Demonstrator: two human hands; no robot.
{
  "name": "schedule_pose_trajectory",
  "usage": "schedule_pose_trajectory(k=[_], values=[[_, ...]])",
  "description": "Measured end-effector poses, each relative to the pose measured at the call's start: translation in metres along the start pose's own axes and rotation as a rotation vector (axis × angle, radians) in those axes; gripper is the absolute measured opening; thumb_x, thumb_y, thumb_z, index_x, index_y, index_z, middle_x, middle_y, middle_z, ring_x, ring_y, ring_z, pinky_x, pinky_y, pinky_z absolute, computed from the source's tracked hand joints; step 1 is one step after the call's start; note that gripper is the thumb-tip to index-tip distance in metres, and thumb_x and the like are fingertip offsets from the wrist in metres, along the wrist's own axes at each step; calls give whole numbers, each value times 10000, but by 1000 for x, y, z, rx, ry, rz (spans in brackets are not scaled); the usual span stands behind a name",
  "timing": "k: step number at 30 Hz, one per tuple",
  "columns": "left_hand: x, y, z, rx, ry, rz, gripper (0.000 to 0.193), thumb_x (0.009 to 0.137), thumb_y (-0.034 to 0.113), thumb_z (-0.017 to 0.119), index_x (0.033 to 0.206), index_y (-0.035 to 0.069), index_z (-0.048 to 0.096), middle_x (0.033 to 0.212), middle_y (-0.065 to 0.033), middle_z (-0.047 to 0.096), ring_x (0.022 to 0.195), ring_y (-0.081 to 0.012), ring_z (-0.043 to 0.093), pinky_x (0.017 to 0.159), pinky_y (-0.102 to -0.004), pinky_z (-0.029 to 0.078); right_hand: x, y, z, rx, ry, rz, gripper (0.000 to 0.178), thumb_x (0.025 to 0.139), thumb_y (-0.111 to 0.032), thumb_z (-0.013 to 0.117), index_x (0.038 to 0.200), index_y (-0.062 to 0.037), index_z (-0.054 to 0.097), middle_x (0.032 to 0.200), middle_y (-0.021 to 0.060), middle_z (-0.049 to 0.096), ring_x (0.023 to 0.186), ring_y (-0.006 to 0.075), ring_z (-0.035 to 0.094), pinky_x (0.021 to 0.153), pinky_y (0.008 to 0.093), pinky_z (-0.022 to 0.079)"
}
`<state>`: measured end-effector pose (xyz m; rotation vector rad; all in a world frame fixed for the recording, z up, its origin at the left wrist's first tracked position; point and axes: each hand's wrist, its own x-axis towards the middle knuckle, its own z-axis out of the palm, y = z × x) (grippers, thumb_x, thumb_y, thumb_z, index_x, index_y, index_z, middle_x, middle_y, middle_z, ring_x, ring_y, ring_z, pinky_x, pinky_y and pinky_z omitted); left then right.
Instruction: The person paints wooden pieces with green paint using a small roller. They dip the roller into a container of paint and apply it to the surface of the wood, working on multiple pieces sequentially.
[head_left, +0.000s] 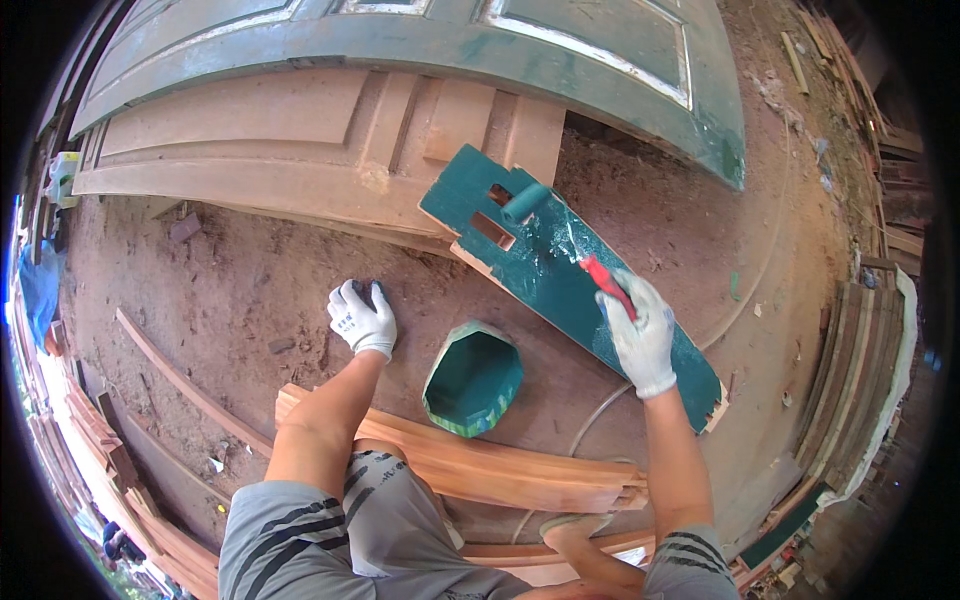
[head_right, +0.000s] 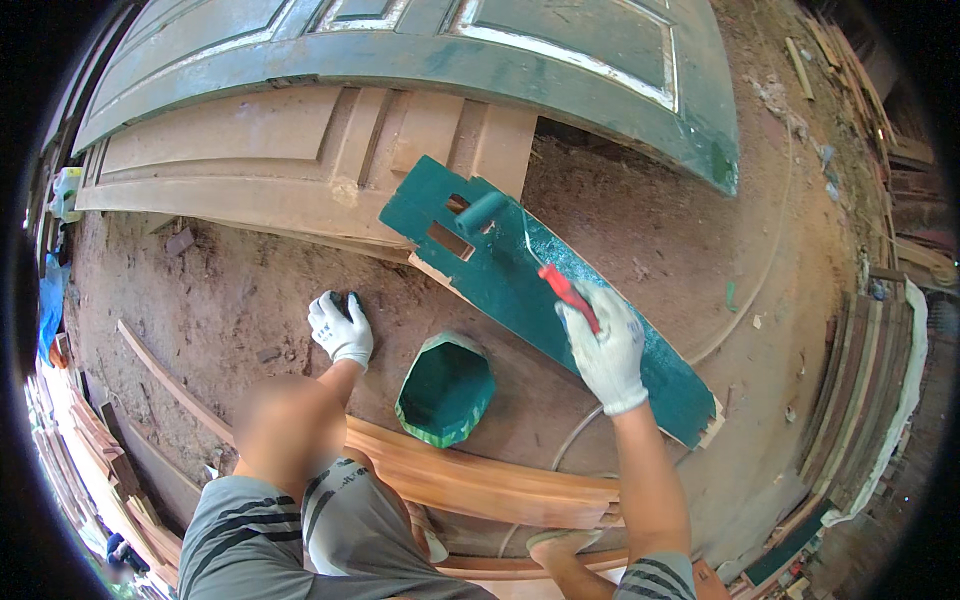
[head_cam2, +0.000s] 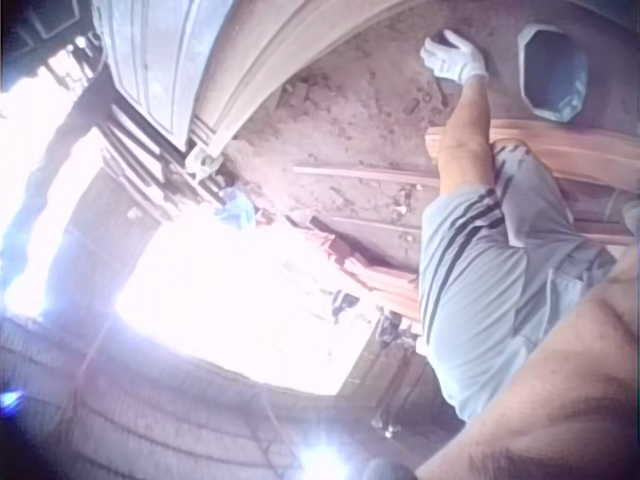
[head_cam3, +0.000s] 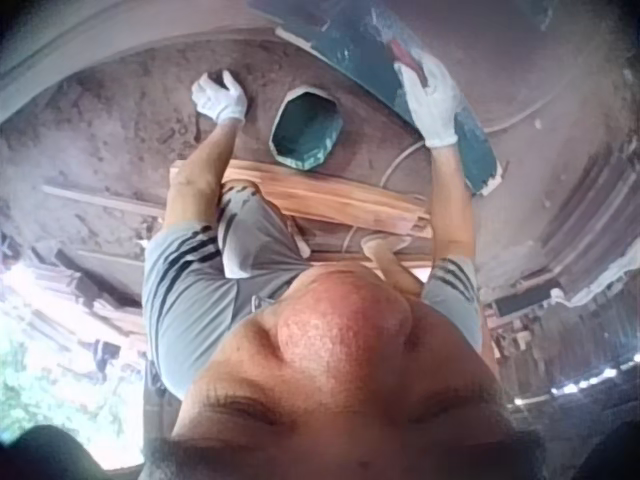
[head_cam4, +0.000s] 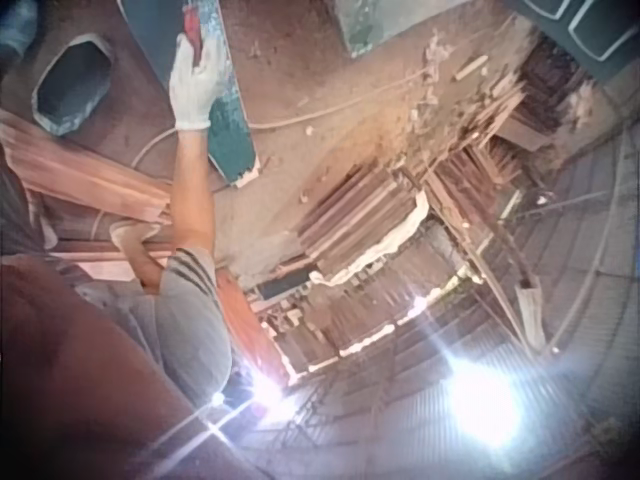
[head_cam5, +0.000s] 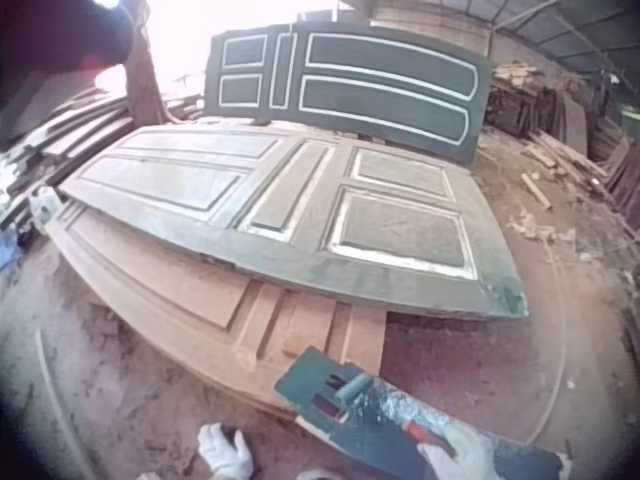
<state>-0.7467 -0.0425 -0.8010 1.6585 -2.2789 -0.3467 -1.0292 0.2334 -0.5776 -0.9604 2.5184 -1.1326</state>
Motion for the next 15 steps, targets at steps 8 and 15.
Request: schedule_pose_trajectory(k=[8,15], values=[[0,3,1,-21,15,25,397,993,379,723,1262,107,621,1266,-140,621,1195,-401,589,951,-563,470,53,3,14,-73,46,-175,299,978,-221,816,1212,-36,797,1092,186,792,979,370,778,856,436,599],[0,3,-2,-3,30,27,410,995,393,719,1276,111,620,1280,-142,616,1210,-402,586,962,-560,469,1,27,-47,-133,-36,9,281,986,-183,792,1220,-28,786,1043,167,782,934,350,767,836,412,589]])
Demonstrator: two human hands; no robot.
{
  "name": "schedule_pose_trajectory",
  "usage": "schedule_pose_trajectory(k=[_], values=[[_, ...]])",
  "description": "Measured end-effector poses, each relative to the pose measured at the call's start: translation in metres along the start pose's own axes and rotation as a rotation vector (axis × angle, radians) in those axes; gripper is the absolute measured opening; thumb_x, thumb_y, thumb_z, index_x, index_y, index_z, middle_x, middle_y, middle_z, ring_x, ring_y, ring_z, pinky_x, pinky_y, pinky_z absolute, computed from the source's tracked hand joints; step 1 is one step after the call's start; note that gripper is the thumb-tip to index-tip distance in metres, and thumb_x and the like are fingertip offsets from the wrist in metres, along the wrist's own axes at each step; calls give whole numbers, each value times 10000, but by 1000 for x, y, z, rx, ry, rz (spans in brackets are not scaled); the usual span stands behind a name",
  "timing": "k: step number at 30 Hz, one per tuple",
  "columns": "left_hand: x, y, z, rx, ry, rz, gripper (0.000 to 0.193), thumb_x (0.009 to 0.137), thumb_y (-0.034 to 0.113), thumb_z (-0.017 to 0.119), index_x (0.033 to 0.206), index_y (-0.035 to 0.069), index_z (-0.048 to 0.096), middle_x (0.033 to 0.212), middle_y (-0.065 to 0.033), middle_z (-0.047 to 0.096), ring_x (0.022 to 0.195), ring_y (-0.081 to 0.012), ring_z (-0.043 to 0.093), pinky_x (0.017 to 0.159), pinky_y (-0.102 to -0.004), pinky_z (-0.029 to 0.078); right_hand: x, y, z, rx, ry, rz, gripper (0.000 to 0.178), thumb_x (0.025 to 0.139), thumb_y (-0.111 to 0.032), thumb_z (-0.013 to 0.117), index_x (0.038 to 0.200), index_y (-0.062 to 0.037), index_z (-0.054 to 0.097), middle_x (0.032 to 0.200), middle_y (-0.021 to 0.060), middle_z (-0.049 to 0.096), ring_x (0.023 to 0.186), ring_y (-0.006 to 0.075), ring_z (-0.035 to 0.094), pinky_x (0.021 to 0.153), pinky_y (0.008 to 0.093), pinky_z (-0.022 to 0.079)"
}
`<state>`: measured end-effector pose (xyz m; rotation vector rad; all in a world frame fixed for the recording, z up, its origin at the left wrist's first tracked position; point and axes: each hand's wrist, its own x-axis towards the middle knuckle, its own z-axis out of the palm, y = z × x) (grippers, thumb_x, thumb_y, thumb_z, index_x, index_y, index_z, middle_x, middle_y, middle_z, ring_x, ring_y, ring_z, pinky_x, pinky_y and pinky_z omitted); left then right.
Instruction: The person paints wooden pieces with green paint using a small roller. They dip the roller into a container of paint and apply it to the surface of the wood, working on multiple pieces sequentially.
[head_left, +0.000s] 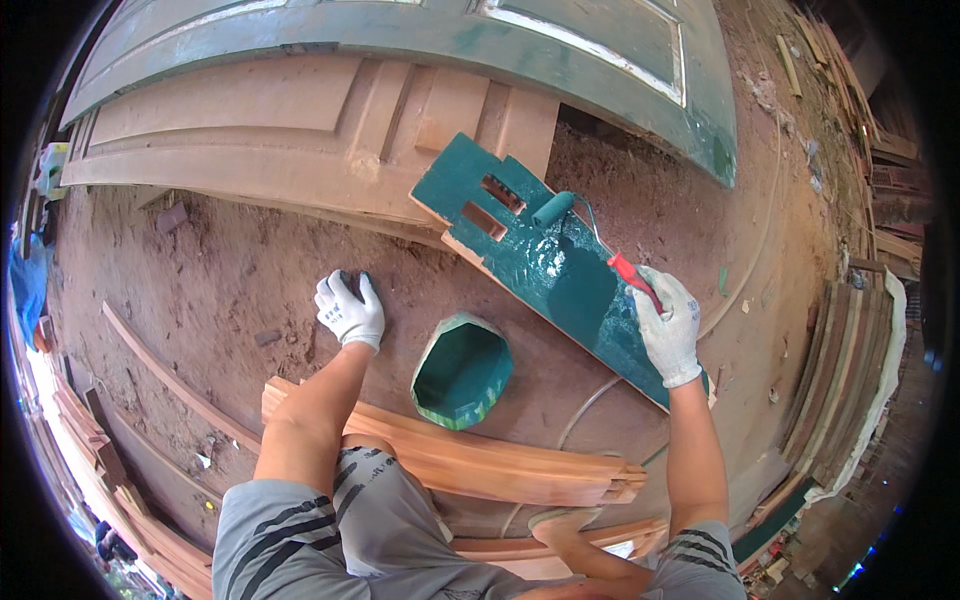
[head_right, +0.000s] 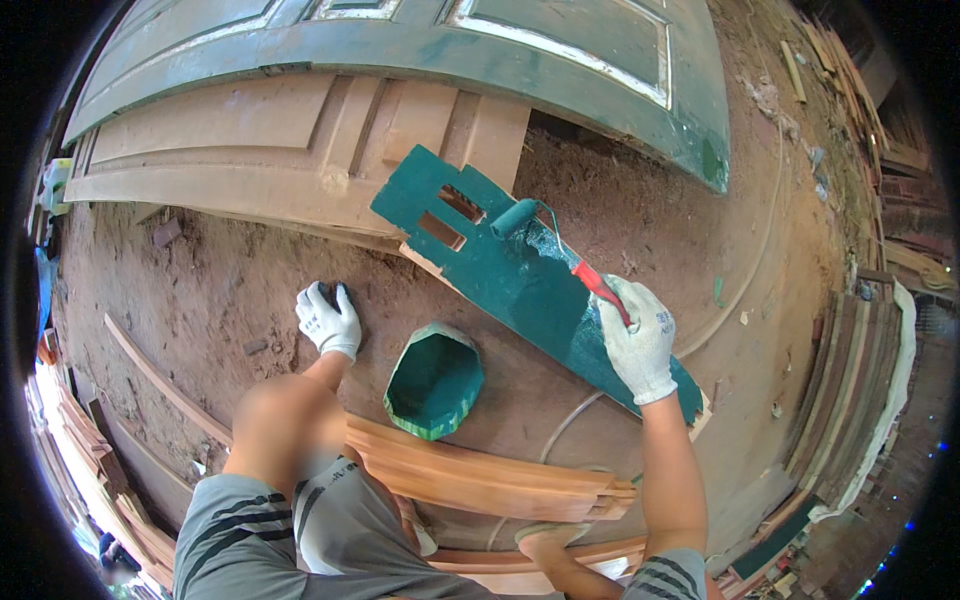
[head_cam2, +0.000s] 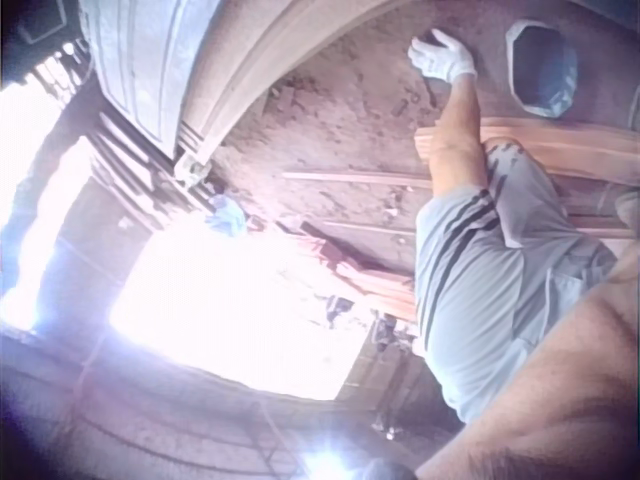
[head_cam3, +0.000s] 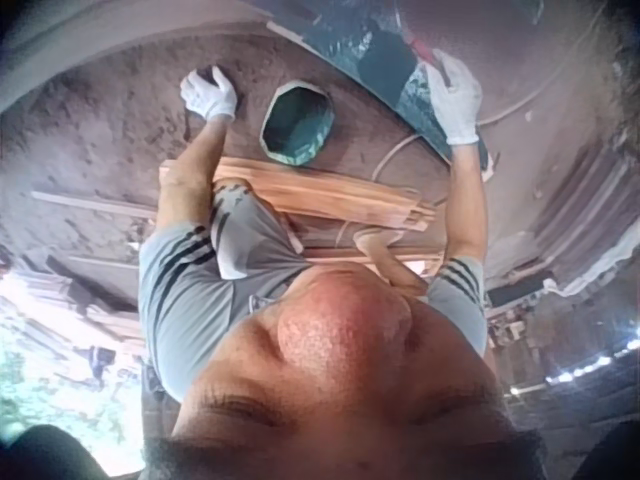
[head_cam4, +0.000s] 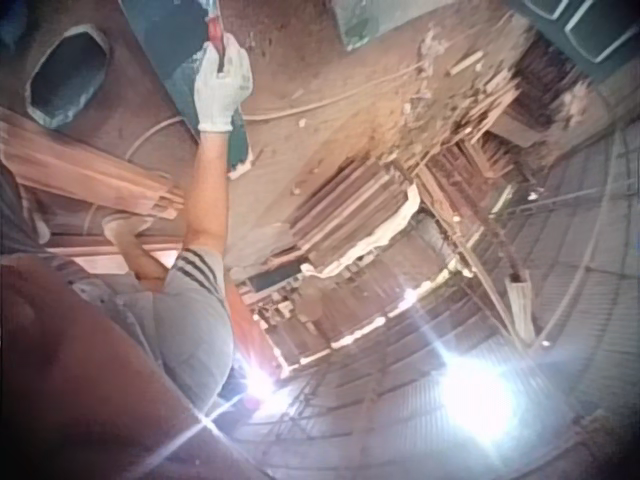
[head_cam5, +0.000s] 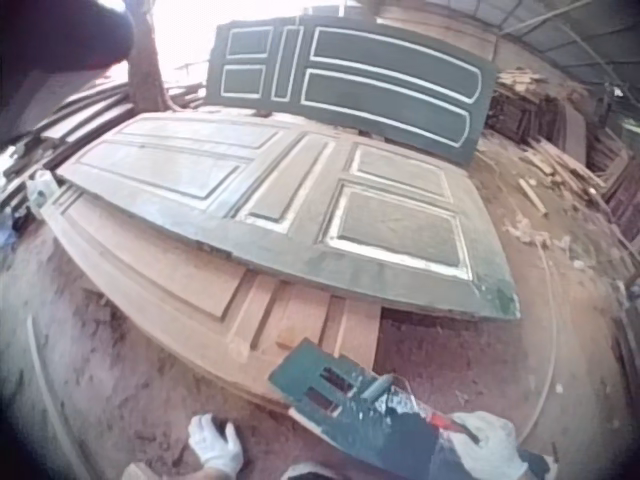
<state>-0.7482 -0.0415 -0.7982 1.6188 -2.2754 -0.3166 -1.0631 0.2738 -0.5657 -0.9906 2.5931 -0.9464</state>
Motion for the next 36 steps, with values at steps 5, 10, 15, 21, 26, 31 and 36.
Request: schedule_pose_trajectory(k=[5,10,15,21,26,31,36], values=[[1,-4,3,-5,-15,-10,418,998,406,718,1280,111,625,1290,-144,616,1203,-407,593,949,-576,480,43,-35,17,-73,60,-157,268,986,-220,788,1209,-71,795,1014,140,777,921,355,755,826,435,588],[2,-3,4,-6,15,10,407,1000,411,716,1259,109,629,1281,-144,619,1195,-405,598,932,-584,485,71,-34,35,-80,83,-249,283,983,-257,795,1206,-84,802,1040,148,785,949,350,763,846,425,594],[-1,-1,6,-11,39,19,398,1002,412,712,1249,112,628,1264,-140,621,1194,-405,598,931,-587,478,15,10,1,-186,12,-102,294,987,-246,785,1216,-62,796,1077,169,785,984,369,759,868,432,592],[-1,-1,0,13,10,-17,393,1003,415,709,1242,112,636,1251,-143,628,1192,-406,603,935,-575,484,-52,35,-42,-160,-3,11,262,990,-155,761,1213,-19,781,1037,170,767,941,364,744,858,422,576],[0,-1,4,-4,67,-2,397,995,429,713,1233,117,656,1231,-144,632,1186,-398,606,931,-575,477,-17,-18,-8,-60,17,-144,272,1001,-145,753,1236,-9,771,1008,182,749,920,354,747,832,404,577],[1,-3,5,-20,51,-24,397,1003,463,700,1219,132,655,1239,-121,625,1195,-374,599,945,-558,467,36,-71,62,-20,47,-378,263,1004,-198,764,1216,-44,781,1036,159,771,931,357,759,833,417,589],[-1,-4,4,-64,75,-26,394,1005,463,698,1214,130,671,1243,-119,635,1198,-373,602,949,-561,479,29,-71,78,-124,69,-416,252,1009,-275,753,1202,-118,788,1024,121,769,915,353,753,802,448,596]])
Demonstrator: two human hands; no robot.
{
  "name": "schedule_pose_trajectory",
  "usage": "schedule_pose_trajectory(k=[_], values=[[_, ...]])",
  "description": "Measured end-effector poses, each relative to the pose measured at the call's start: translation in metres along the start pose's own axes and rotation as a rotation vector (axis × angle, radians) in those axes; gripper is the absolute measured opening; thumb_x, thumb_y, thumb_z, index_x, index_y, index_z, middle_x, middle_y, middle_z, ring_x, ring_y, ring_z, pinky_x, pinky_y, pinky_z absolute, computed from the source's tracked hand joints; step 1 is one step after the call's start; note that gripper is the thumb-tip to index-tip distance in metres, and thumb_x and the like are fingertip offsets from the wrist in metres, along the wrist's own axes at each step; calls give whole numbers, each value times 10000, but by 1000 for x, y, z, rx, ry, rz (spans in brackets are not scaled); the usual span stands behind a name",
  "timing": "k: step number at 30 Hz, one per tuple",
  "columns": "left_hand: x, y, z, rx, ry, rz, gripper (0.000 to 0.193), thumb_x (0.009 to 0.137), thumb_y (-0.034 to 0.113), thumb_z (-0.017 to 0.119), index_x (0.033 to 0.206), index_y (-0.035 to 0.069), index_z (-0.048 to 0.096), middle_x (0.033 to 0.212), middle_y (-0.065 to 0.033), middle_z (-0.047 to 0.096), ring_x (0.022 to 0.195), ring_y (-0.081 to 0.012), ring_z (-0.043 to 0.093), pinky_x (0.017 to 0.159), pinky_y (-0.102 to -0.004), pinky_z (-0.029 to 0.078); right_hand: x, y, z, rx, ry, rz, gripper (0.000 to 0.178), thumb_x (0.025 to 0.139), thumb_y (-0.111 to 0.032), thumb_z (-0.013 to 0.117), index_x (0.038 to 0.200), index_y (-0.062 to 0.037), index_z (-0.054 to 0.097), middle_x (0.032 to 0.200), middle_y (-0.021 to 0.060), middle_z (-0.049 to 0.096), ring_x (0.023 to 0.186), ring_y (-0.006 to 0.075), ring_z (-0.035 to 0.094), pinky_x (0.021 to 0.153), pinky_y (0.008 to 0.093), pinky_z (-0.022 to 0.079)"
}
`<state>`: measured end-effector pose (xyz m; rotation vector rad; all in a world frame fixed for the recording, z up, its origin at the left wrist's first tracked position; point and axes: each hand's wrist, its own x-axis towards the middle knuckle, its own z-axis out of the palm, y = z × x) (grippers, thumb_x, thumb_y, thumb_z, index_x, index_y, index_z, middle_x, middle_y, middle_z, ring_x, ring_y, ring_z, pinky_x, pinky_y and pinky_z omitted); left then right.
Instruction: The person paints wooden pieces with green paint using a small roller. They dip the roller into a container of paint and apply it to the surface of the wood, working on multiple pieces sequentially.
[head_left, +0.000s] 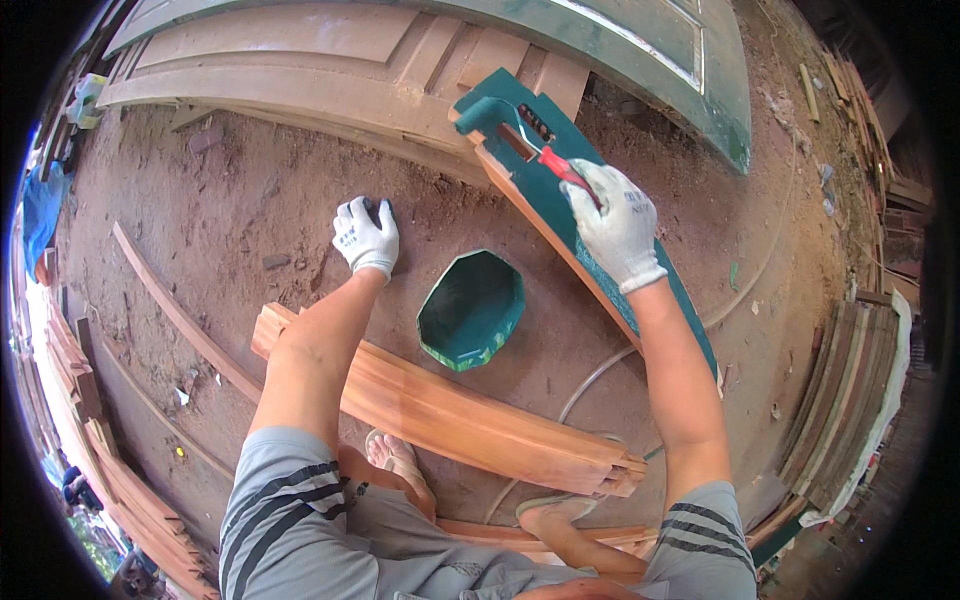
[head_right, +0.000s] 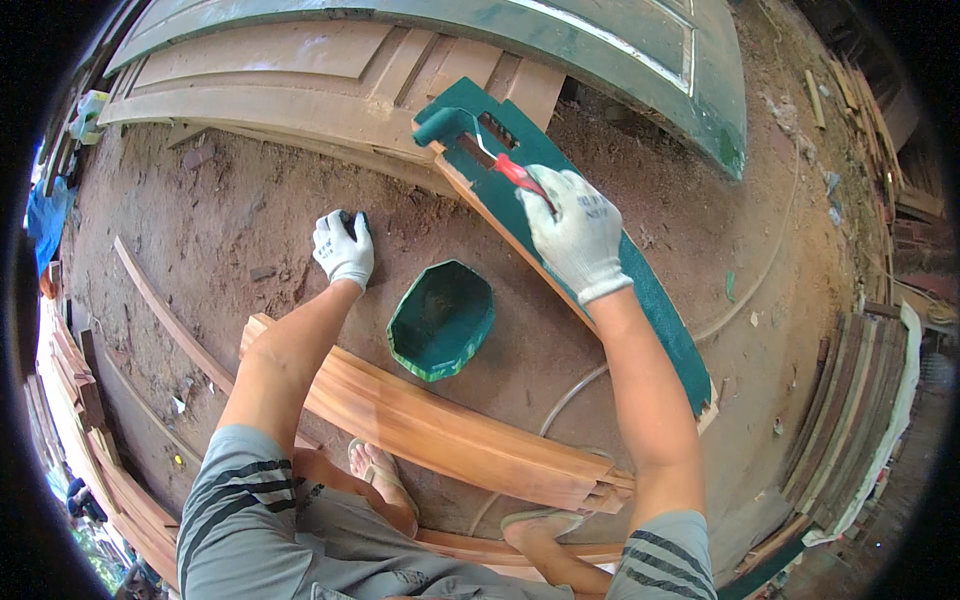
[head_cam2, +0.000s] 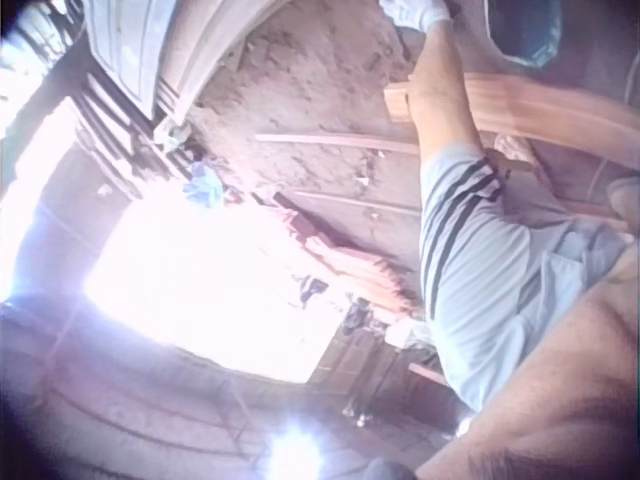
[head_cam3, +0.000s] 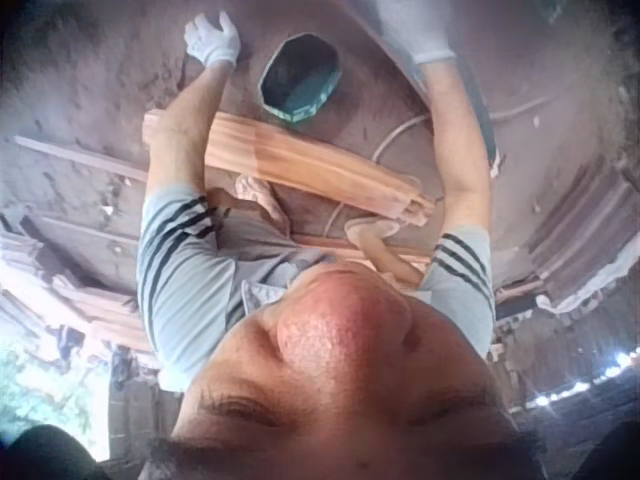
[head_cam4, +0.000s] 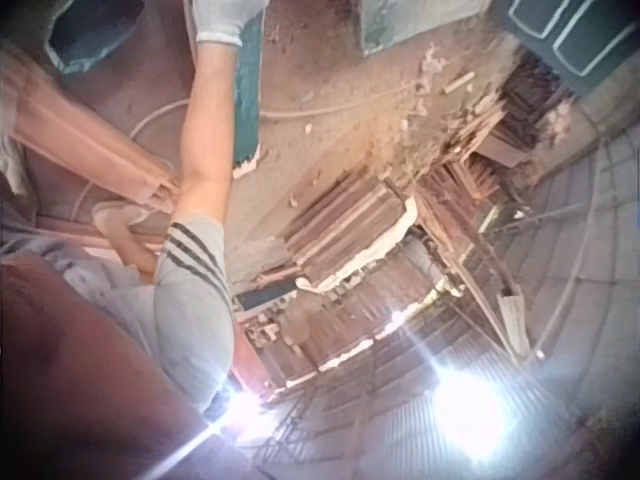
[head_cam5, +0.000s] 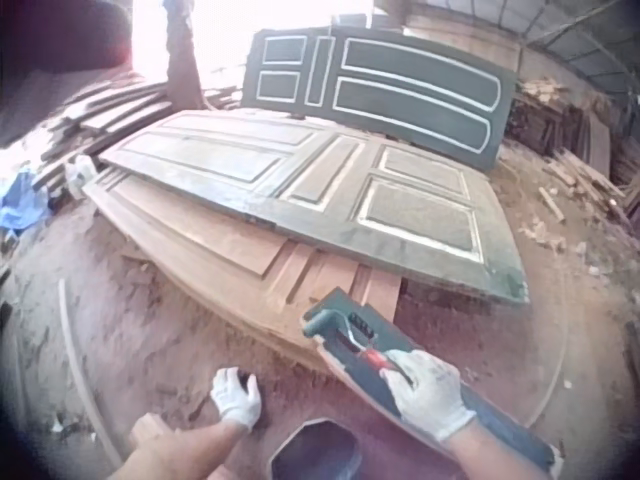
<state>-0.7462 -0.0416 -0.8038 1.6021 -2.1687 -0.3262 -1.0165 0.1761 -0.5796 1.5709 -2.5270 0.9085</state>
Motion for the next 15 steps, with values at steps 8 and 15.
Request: schedule_pose_trajectory(k=[8,15], values=[[0,-13,-17,-127,-112,64,453,1005,473,712,1270,106,693,1292,-177,658,1221,-414,619,1024,-546,510,-82,28,-52,-54,-15,104,238,1007,-231,764,1206,-106,800,980,104,762,883,324,755,795,419,586],[-38,-49,-104,-204,-433,527,426,1028,326,719,1361,68,654,1375,-203,662,1305,-434,607,1113,-508,494,-27,1,-11,-80,63,-18,277,1030,-296,736,1225,-110,799,1063,124,785,972,343,767,870,446,594]])
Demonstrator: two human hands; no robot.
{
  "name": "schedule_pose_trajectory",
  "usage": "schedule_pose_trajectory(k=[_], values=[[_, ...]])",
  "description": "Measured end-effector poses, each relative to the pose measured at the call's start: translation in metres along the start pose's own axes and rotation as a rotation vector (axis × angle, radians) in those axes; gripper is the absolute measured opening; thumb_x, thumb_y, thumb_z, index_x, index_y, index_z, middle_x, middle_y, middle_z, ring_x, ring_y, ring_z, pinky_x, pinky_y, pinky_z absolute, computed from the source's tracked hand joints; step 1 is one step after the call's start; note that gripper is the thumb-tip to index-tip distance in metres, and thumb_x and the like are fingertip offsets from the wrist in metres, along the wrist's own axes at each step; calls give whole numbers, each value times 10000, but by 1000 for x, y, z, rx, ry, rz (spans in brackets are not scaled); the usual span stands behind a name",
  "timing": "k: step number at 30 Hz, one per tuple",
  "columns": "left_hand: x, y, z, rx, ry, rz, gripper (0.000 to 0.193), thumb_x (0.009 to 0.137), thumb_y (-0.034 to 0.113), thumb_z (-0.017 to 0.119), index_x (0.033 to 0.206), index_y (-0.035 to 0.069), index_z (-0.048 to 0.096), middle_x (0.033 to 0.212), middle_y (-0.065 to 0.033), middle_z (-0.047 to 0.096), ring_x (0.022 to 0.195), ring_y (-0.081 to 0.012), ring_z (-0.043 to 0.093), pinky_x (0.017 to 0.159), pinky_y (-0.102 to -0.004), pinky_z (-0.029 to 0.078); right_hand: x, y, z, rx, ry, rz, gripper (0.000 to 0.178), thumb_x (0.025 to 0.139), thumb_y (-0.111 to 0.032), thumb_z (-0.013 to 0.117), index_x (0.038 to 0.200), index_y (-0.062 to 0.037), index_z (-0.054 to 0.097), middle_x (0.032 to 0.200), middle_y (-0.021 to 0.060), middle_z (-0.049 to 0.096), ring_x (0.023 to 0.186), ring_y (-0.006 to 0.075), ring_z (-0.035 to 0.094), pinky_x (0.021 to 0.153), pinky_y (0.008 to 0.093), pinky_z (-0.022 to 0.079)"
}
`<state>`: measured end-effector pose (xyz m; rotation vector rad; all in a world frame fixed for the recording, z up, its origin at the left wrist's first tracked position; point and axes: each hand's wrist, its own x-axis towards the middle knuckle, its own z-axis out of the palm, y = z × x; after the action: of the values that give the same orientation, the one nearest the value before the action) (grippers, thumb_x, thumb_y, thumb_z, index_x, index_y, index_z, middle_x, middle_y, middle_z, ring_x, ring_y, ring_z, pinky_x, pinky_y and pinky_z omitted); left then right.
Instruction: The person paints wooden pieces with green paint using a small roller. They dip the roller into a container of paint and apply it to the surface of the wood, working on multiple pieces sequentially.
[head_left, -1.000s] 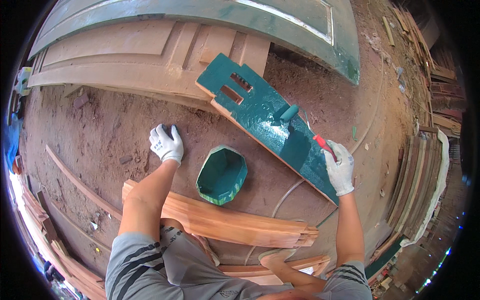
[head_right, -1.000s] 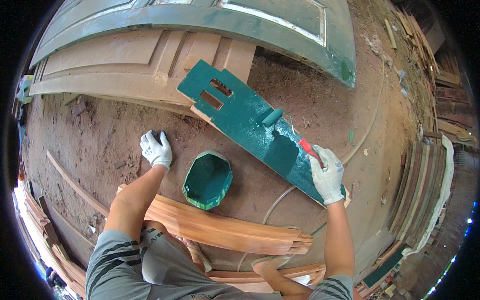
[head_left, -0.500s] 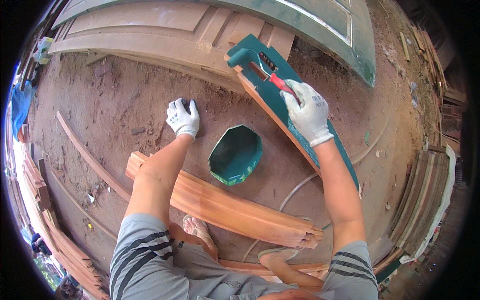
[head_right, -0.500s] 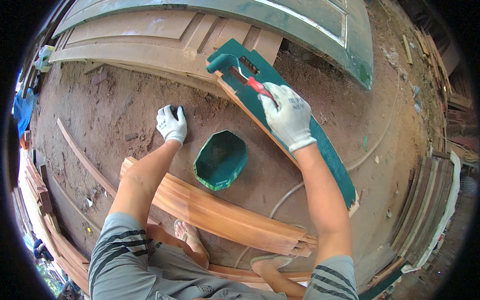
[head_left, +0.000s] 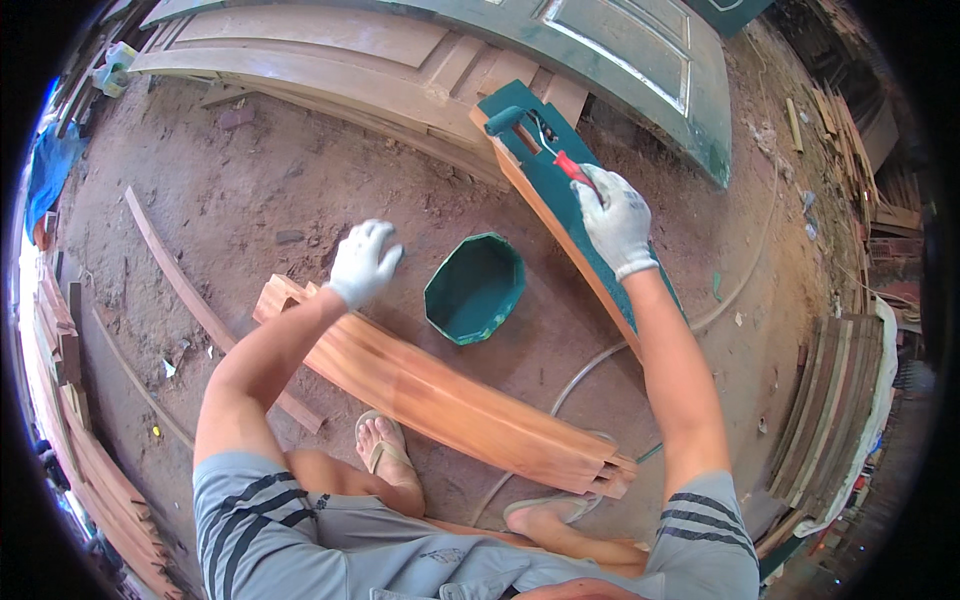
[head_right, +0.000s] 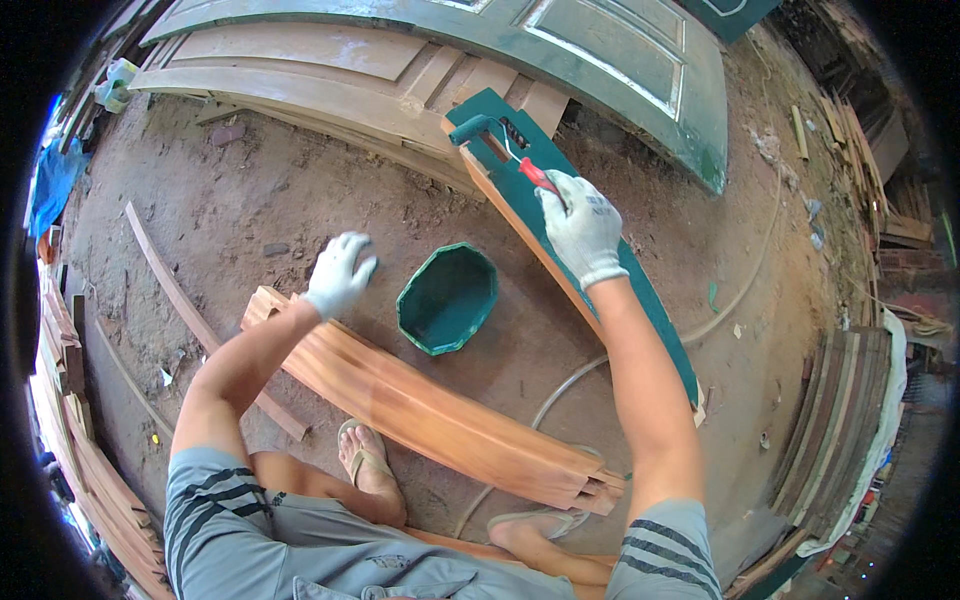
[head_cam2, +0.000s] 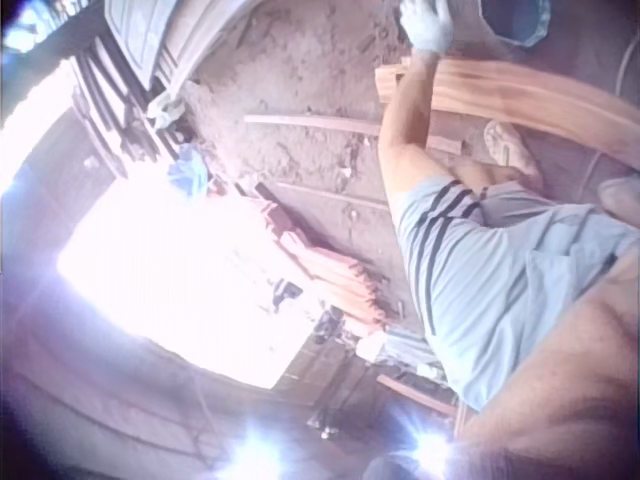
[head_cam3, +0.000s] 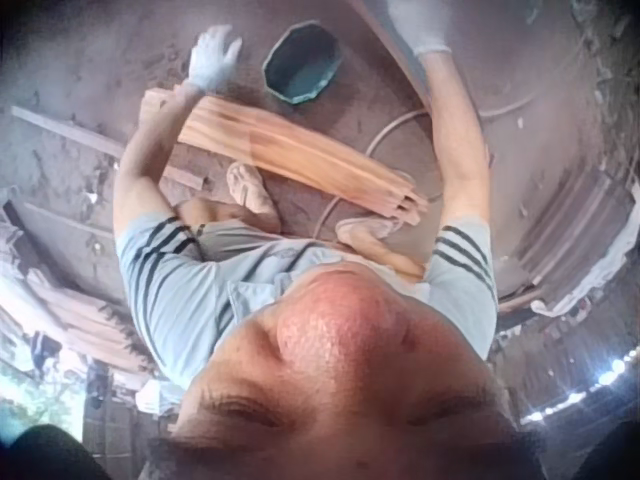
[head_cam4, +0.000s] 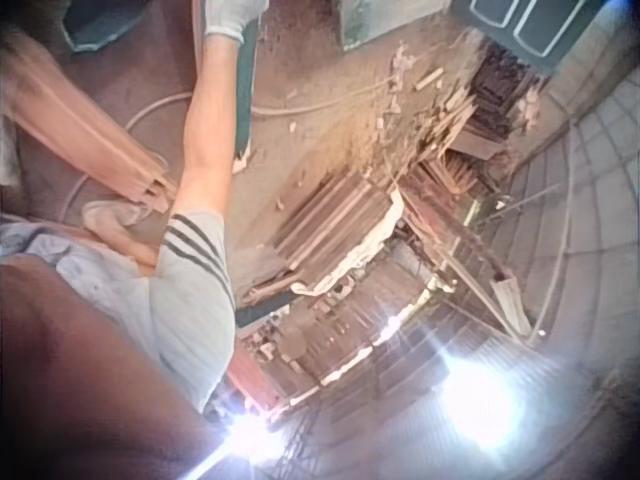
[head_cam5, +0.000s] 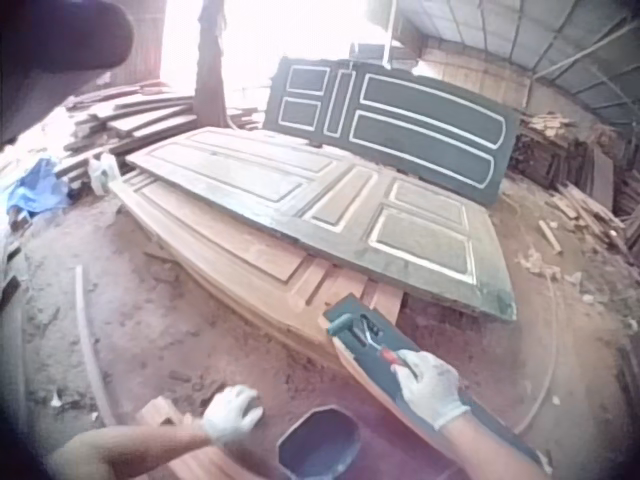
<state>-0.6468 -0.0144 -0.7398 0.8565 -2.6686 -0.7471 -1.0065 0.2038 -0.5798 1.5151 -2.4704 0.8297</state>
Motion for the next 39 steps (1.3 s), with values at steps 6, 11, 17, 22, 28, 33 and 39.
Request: schedule_pose_trajectory(k=[6,11,17,22,28,33,39], values=[[-141,2,-28,46,-212,383,499,909,286,779,1329,44,658,1321,-185,656,1310,-398,609,1279,-617,347,-29,16,-19,-109,-93,6,268,1037,-305,719,1233,-138,793,1059,113,783,983,349,764,861,462,592],[-142,4,-28,28,-174,374,486,885,279,779,1304,51,682,1292,-170,671,1317,-386,618,1296,-632,323,-30,23,-28,-55,-99,68,290,1045,-321,714,1253,-136,796,1084,128,789,1005,351,768,878,465,593],[-144,2,-26,34,-165,378,480,885,265,770,1306,48,688,1313,-169,675,1332,-382,614,1303,-618,332,-9,9,-9,-99,-94,-6,282,1046,-332,704,1234,-143,796,1105,127,788,1011,357,765,882,466,590],[-146,2,-27,26,-149,380,473,885,253,762,1305,47,688,1314,-168,673,1328,-384,613,1308,-618,327,-62,42,-48,-147,-150,57,275,1038,-320,714,1237,-149,797,1092,118,785,1009,343,765,874,456,586],[-144,4,-26,36,-149,398,445,920,263,769,1301,51,684,1288,-156,671,1319,-371,617,1309,-609,327,-75,42,-62,-72,-66,92,280,1039,-327,717,1239,-152,805,1109,111,791,1020,339,767,892,447,586],[-146,1,-25,41,-143,397,451,901,237,764,1300,47,677,1298,-172,676,1323,-395,616,1298,-626,333,-36,20,-18,-55,-59,57,300,1038,-345,709,1254,-157,799,1138,112,795,1039,349,765,901,452,590],[-146,1,-28,49,-146,396,440,909,234,757,1295,40,674,1296,-171,677,1316,-396,618,1298,-626,332,-61,24,-34,-129,-139,80,323,1051,-371,674,1267,-164,796,1147,129,791,1061,365,760,915,468,588]])
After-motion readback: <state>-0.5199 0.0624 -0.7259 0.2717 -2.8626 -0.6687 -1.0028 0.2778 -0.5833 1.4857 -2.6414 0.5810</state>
